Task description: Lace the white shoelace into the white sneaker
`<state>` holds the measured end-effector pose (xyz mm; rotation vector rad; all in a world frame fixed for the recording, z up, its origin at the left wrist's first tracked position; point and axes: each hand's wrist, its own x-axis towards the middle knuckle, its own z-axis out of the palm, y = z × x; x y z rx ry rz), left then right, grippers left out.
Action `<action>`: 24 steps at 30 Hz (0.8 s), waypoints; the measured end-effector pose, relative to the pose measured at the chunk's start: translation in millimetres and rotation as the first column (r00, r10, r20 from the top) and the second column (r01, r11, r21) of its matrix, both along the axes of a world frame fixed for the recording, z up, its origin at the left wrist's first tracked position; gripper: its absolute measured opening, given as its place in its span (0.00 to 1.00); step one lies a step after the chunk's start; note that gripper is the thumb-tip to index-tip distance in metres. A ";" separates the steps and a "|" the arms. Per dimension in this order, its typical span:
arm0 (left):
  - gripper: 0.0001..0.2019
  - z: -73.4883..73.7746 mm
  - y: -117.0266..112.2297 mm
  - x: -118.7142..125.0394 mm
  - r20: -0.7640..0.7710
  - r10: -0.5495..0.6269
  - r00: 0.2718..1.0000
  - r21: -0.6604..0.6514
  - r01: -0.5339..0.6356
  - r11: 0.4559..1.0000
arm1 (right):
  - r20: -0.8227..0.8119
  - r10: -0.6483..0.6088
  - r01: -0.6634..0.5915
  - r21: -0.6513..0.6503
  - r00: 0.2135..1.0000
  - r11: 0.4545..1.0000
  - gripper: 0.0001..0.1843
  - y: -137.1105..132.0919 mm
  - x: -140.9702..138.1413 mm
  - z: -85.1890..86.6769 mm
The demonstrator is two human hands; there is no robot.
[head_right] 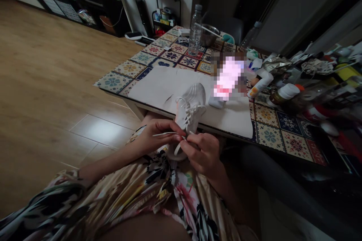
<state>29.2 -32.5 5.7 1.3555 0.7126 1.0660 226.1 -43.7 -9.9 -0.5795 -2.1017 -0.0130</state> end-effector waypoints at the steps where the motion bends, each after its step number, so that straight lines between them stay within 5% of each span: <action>1: 0.07 -0.1 0.2 -0.7 -0.001 0.001 1.000 -0.002 -0.001 1.000 | -0.040 0.021 -0.023 -0.045 0.999 0.999 0.16 0.0 -1.4 0.4; 5: 0.07 -2.4 7.2 -4.8 0.095 0.106 0.990 -0.051 -0.101 0.994 | -0.357 0.082 -0.164 -0.206 0.931 0.965 0.07 3.0 -6.0 -3.9; 8: 0.11 -4.2 20.9 -11.1 0.390 0.220 0.894 -0.179 -0.160 0.971 | -0.665 0.087 -0.340 -0.261 0.742 0.903 0.04 7.9 -4.9 -6.8; 11: 0.10 -5.5 36.6 -21.4 0.598 0.299 0.744 -0.352 -0.091 0.932 | -0.831 0.083 -0.592 -0.319 0.550 0.740 0.08 15.2 2.9 -6.4; 13: 0.09 -7.4 45.7 -29.8 0.636 0.336 0.694 -0.434 -0.038 0.900 | -0.858 0.120 -0.705 -0.322 0.499 0.632 0.09 21.5 12.1 -6.7; 15: 0.10 -10.6 53.6 -37.9 0.644 0.368 0.670 -0.471 -0.030 0.881 | -0.857 0.168 -0.750 -0.312 0.487 0.584 0.10 27.9 23.6 -9.4; 18: 0.10 -17.7 63.4 -47.0 0.606 0.410 0.682 -0.463 -0.117 0.879 | -0.826 0.189 -0.734 -0.337 0.531 0.589 0.14 33.7 40.5 -18.6; 21: 0.13 -26.3 69.4 -51.6 0.527 0.403 0.749 -0.407 -0.194 0.893 | -0.766 0.216 -0.717 -0.407 0.606 0.566 0.15 32.1 50.2 -29.3; 24: 0.16 -33.5 69.0 -54.2 0.423 0.272 0.864 -0.282 -0.159 0.946 | -0.709 0.212 -0.694 -0.504 0.673 0.514 0.15 29.3 50.1 -31.5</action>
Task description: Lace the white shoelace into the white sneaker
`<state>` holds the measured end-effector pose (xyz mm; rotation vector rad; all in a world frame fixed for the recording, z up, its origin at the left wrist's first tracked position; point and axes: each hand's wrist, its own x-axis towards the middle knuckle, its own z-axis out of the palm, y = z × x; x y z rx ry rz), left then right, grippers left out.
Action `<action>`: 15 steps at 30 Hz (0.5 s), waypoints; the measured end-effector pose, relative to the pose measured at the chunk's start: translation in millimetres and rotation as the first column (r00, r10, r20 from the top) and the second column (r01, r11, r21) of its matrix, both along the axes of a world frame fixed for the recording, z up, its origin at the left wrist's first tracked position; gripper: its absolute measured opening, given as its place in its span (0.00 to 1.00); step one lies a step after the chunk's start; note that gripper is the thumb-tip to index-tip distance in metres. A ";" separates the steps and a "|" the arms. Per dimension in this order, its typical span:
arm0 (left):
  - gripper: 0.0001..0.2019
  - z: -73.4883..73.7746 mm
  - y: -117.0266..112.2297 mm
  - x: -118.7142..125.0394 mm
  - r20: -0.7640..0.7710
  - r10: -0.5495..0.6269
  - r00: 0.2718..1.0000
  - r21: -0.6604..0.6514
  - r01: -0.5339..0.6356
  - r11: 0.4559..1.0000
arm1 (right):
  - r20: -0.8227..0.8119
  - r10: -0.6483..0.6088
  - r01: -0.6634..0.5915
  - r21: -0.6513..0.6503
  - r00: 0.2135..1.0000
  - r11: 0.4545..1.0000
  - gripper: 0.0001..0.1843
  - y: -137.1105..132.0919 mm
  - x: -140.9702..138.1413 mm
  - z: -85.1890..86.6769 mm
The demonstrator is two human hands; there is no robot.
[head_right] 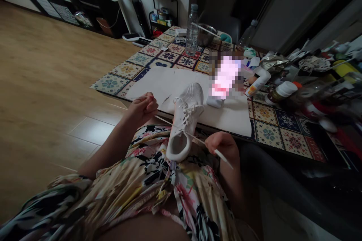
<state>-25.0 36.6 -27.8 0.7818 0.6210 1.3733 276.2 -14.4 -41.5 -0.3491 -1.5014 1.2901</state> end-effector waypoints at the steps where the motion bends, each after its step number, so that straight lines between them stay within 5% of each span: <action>1: 0.18 -1.4 -1.6 -0.6 -0.084 -0.060 0.995 0.041 0.063 0.997 | 0.077 0.012 -0.012 -0.010 0.997 1.000 0.16 0.4 -1.7 2.1; 5: 0.22 0.9 -11.9 0.2 -0.526 -0.220 0.821 0.076 0.303 0.950 | 0.454 -0.098 0.040 0.135 0.885 0.990 0.23 5.6 -13.2 17.7; 8: 0.21 6.3 -16.7 3.7 -0.792 -0.152 0.591 0.117 0.392 0.913 | 0.572 -0.302 0.156 0.290 0.762 0.944 0.16 4.5 -21.8 26.2; 11: 0.17 8.4 -16.7 4.7 -0.905 -0.044 0.424 0.192 0.496 0.847 | 0.668 -0.378 0.204 0.326 0.641 0.923 0.08 -1.1 -25.5 28.1; 15: 0.12 8.9 -15.1 -1.4 -0.919 -0.112 0.378 0.141 0.579 0.803 | 0.719 -0.349 0.169 0.312 0.601 0.935 0.04 -4.1 -22.2 27.5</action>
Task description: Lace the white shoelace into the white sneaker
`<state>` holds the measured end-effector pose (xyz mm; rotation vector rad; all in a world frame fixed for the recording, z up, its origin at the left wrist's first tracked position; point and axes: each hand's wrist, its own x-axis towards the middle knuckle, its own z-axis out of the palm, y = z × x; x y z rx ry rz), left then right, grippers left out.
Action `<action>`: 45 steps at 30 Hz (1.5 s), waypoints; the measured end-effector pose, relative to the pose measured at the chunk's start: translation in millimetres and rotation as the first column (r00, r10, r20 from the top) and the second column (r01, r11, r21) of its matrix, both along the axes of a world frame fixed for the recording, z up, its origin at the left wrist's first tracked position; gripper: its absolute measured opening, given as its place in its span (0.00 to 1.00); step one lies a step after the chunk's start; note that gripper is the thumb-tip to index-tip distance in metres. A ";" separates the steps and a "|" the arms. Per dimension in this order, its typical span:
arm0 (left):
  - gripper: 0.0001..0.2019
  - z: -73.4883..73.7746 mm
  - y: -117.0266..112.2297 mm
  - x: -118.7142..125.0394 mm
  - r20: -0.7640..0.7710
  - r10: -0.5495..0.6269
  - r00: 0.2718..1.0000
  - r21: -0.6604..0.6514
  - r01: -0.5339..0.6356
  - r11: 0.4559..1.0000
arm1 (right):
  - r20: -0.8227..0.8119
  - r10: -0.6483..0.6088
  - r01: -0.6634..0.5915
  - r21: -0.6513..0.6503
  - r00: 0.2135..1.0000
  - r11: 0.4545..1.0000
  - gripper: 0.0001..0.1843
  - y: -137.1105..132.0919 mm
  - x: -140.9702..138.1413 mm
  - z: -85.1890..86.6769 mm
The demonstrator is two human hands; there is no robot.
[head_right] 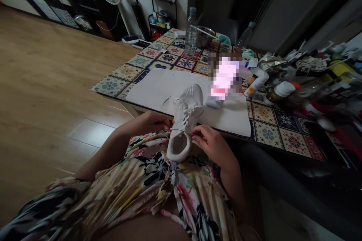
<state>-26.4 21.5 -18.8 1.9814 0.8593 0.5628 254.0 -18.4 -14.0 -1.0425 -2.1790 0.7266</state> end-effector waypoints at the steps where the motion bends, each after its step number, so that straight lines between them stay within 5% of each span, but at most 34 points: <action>1: 0.11 1.2 0.2 -2.3 0.001 -0.026 1.000 -0.014 0.026 1.000 | 0.005 0.015 -0.015 -0.004 1.000 1.000 0.04 0.6 1.7 0.2; 5: 0.09 11.0 1.5 -10.9 0.039 -0.159 0.986 0.063 0.156 0.986 | -0.025 0.104 -0.105 -0.033 0.994 0.994 0.09 5.5 10.8 2.8; 9: 0.11 14.3 0.0 -8.6 0.263 -0.217 0.940 0.133 0.187 0.973 | -0.231 0.185 -0.211 -0.090 0.955 0.973 0.10 8.6 16.7 3.5; 15: 0.15 -1.7 -17.2 32.6 0.668 0.126 0.733 -0.210 0.023 0.977 | -0.663 0.104 -0.235 -0.111 0.742 0.966 0.11 3.6 -11.9 -13.8; 19: 0.15 -0.7 -23.8 48.5 0.624 0.124 0.772 -0.147 -0.040 0.988 | -0.745 -0.020 -0.147 -0.158 0.667 0.976 0.12 0.6 -35.2 -24.8; 23: 0.16 0.1 -24.6 49.9 0.580 0.057 0.813 0.004 -0.073 0.997 | -0.624 -0.107 0.053 -0.106 0.774 0.993 0.08 -0.8 -41.5 -21.8; 26: 0.14 -5.1 -25.5 54.1 0.625 0.108 0.773 -0.026 -0.118 0.993 | -0.529 -0.101 0.126 0.010 0.842 0.992 0.04 -3.3 -42.5 -17.4; 30: 0.17 -9.1 -25.1 60.0 0.683 0.194 0.704 -0.172 -0.103 0.980 | -0.542 -0.111 0.145 0.020 0.833 0.989 0.02 -5.3 -42.8 -18.0; 37: 0.10 -6.0 -28.4 56.4 0.575 0.197 0.794 0.015 -0.251 0.968 | -0.450 -0.097 0.146 0.076 0.888 0.986 0.03 -6.7 -41.3 -14.3; 45: 0.06 -6.8 -31.3 55.4 0.516 0.179 0.838 0.034 -0.228 0.973 | -0.574 -0.253 0.302 -0.010 0.779 0.953 0.05 -8.9 -47.4 -20.5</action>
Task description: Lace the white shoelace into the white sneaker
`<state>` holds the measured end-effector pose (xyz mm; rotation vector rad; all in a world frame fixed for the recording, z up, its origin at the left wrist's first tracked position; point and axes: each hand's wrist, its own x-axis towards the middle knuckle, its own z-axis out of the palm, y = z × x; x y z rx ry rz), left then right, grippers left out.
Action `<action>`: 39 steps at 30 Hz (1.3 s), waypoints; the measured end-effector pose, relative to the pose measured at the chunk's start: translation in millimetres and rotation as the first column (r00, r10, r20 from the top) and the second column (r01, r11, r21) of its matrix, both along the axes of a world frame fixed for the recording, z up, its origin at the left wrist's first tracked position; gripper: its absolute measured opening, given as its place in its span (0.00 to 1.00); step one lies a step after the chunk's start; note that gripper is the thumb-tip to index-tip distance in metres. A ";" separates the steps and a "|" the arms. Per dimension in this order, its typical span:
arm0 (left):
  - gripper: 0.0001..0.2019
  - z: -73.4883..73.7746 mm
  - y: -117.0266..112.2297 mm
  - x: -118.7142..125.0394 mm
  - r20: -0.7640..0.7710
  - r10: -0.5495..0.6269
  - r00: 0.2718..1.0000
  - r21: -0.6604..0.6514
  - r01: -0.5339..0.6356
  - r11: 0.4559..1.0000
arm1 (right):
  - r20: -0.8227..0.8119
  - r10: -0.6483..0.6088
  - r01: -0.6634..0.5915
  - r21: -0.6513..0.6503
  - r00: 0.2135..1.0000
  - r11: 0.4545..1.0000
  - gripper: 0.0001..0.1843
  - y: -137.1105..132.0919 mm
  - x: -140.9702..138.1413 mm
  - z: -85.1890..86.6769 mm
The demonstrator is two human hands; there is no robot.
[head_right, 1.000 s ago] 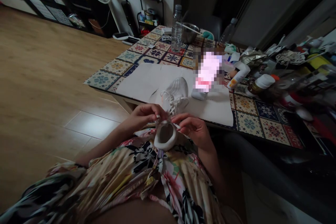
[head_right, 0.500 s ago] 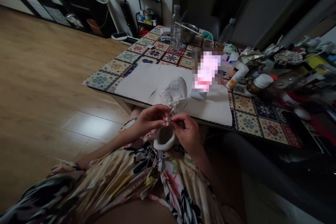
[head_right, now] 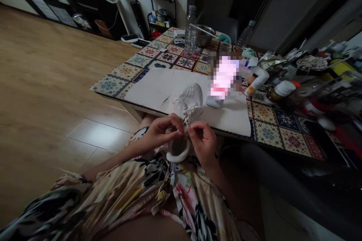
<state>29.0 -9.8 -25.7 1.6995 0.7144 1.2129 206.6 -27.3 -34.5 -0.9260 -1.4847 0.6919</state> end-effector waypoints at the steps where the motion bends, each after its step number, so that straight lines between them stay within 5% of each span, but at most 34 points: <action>1: 0.06 0.0 -0.1 0.4 0.013 0.003 1.000 -0.012 -0.003 1.000 | 0.023 0.002 -0.002 0.003 1.000 1.000 0.04 0.1 0.7 1.3; 6: 0.09 -1.8 0.1 1.0 0.068 0.040 0.997 -0.057 -0.036 0.998 | 0.316 0.066 -0.119 0.150 0.947 0.982 0.06 0.1 6.3 15.2; 10: 0.09 -2.3 1.9 -0.8 0.054 0.044 0.998 0.033 -0.045 0.998 | 0.365 0.002 -0.082 0.206 0.931 0.975 0.04 1.1 7.1 17.2; 19: 0.13 1.8 3.9 -0.7 -0.010 0.066 0.998 0.074 -0.065 0.995 | 0.225 0.244 -0.230 -0.085 0.943 0.969 0.04 4.0 7.6 8.7; 24: 0.14 -0.8 4.8 0.7 0.006 0.093 0.996 0.073 -0.093 0.993 | 0.327 0.079 -0.121 0.112 0.942 0.986 0.05 2.1 4.9 8.6; 32: 0.13 -3.3 8.5 1.5 0.016 0.045 0.999 -0.071 -0.043 0.996 | 0.590 -0.208 -0.123 0.471 0.780 0.874 0.10 -0.9 7.0 6.3; 36: 0.12 -5.7 13.8 0.1 0.002 0.019 1.000 -0.071 -0.019 0.997 | 0.507 -0.161 -0.114 0.468 0.847 0.877 0.09 -0.5 8.9 6.4; 39: 0.11 -8.8 19.7 -1.2 -0.022 0.068 0.997 -0.031 -0.069 0.997 | 0.444 -0.005 -0.193 0.399 0.896 0.896 0.06 2.0 10.9 10.7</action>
